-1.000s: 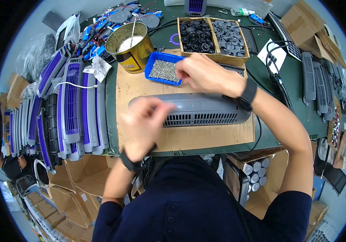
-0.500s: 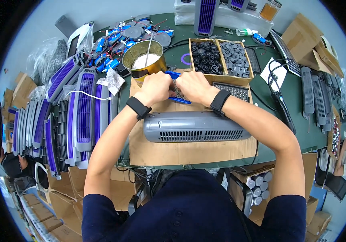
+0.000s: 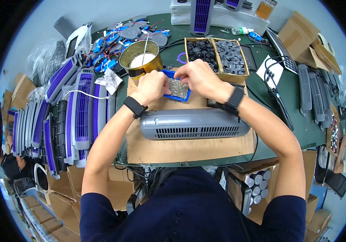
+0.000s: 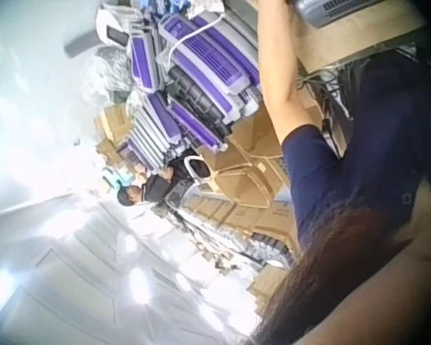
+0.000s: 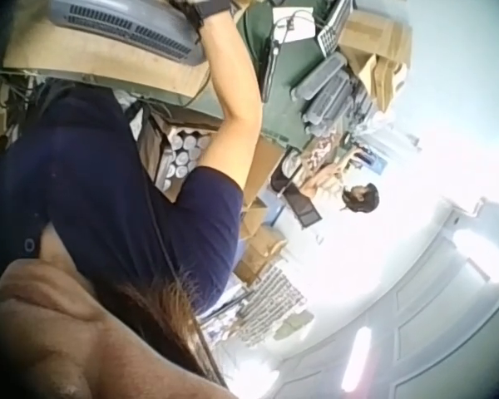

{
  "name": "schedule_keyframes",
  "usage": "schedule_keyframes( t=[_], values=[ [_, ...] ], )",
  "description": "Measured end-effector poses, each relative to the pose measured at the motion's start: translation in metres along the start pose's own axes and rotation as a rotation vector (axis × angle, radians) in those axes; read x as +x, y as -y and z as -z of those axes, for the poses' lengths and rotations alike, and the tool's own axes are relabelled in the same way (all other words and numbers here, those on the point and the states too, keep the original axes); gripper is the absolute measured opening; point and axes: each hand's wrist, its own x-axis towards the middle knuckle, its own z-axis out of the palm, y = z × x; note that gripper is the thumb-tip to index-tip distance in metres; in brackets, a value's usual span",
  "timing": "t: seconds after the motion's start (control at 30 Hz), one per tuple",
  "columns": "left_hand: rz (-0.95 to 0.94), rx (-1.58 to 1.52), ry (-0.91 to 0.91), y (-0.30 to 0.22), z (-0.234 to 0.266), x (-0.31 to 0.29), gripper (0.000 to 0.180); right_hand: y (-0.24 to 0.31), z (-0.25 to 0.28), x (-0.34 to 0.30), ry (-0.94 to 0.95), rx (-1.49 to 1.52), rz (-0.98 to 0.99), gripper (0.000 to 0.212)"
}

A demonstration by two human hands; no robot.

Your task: Assemble a handheld heater device by installing a heating element, circuit board, and fan assembly into a plastic housing and securing with screws using an electric screwdriver.

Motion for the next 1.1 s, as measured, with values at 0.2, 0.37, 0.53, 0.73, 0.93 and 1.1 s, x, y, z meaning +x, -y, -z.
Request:
schedule_keyframes(
  t=[0.2,0.37,0.53,0.73,0.93,1.1],
  values=[
    [-0.032,-0.226,-0.064,0.002,0.025,-0.013,0.008,0.043,0.062,-0.092,-0.124,0.379,-0.173,0.015],
    [-0.053,-0.223,-0.079,0.007,0.029,-0.005,0.006,0.039,0.039,-0.174,-0.392,0.501,-0.396,0.02],
    [-0.048,-0.205,-0.061,-0.002,0.022,0.003,0.008,0.028,-0.004,-0.221,-0.663,0.629,-0.525,0.019],
    [-0.044,-0.448,-0.01,-0.052,0.051,-0.006,0.01,0.018,-0.03,-0.23,-0.776,0.297,-0.435,0.018],
    [-0.228,-0.629,0.081,-0.107,0.059,0.001,0.013,0.014,-0.033,-0.23,-0.805,0.133,-0.369,0.019],
    [-0.322,-0.539,0.109,-0.134,0.041,0.019,0.014,0.019,-0.032,-0.229,-0.811,0.091,-0.381,0.022]
  ],
)
